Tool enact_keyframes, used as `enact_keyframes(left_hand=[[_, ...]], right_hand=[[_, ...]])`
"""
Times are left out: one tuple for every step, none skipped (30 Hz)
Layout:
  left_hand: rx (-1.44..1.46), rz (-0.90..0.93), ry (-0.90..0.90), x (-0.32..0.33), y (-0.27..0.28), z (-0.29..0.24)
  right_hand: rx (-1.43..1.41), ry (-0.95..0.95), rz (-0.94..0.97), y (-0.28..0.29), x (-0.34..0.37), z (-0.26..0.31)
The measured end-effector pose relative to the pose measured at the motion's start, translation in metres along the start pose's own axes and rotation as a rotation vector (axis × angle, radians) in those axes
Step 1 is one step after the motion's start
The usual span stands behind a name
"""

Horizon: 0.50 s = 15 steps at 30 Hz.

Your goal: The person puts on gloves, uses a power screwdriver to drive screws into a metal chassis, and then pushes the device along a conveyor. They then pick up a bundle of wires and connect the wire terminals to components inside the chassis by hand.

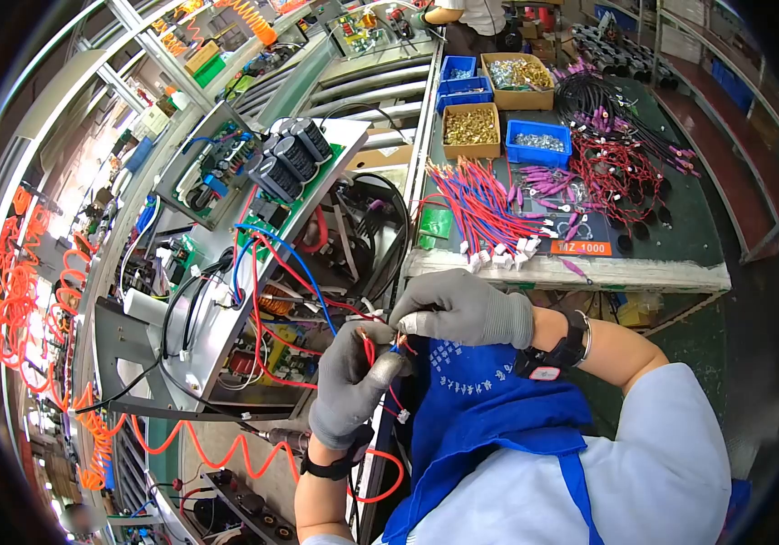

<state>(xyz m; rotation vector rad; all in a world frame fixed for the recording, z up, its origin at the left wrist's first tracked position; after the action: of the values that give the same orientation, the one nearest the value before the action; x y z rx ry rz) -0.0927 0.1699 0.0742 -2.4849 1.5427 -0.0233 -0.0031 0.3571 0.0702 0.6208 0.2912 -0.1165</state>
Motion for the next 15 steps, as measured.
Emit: enact_keyframes(left_hand=[[0.016,-0.001,0.002,0.001,-0.001,-0.001],[0.032,-0.001,0.005,0.001,-0.002,-0.003],[0.048,-0.001,0.007,0.001,-0.003,-0.004],[0.064,-0.017,-0.014,0.001,-0.005,-0.004],[0.079,-0.033,-0.035,0.001,-0.007,-0.004],[0.094,-0.051,-0.056,0.002,-0.008,-0.004],[-0.043,-0.092,-0.115,0.001,-0.007,-0.005],[-0.18,-0.133,-0.172,0.001,-0.006,-0.005],[-0.315,-0.174,-0.229,0.001,-0.006,-0.005],[-0.404,-0.178,-0.258,0.001,-0.008,-0.006],[-0.493,-0.182,-0.287,0.0,-0.011,-0.009],[-0.582,-0.185,-0.315,-0.001,-0.013,-0.011],[-0.621,-0.162,-0.326,-0.003,-0.013,-0.011],[-0.676,-0.141,-0.288,-0.003,-0.012,-0.01],[-0.73,-0.119,-0.25,-0.002,-0.009,-0.007]], right_hand=[[-0.016,0.0,-0.007,-0.002,0.001,-0.001],[-0.053,-0.021,-0.005,-0.004,0.001,-0.003],[-0.089,-0.041,-0.003,-0.007,0.002,-0.004],[-0.125,-0.061,-0.001,-0.009,0.003,-0.005],[-0.156,-0.081,0.0,-0.011,0.005,-0.004],[-0.188,-0.102,0.0,-0.014,0.006,-0.003],[-0.22,-0.121,0.001,-0.017,0.008,-0.003],[-0.228,-0.149,0.008,-0.019,0.01,-0.003],[-0.235,-0.178,0.015,-0.021,0.013,-0.005],[-0.242,-0.208,0.022,-0.022,0.016,-0.007],[-0.248,-0.208,0.004,-0.022,0.018,-0.003],[-0.307,-0.252,0.013,-0.022,0.019,-0.001],[-0.366,-0.297,0.021,-0.022,0.02,0.0],[-0.426,-0.341,0.028,-0.022,0.022,0.001],[-0.467,-0.382,0.034,-0.022,0.023,0.001]])
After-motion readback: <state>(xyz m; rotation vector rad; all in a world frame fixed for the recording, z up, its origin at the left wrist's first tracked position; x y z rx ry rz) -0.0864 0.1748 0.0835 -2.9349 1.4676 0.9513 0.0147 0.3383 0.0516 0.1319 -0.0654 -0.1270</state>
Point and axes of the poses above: each hand's wrist, its own x-axis away from the middle knuckle, its own y-axis out of the back of the hand, z = x × y, the point moved 2 cm from there along -x, towards the middle knuckle, and after that the axes turned 15 degrees about x, right-handed, at the moved point
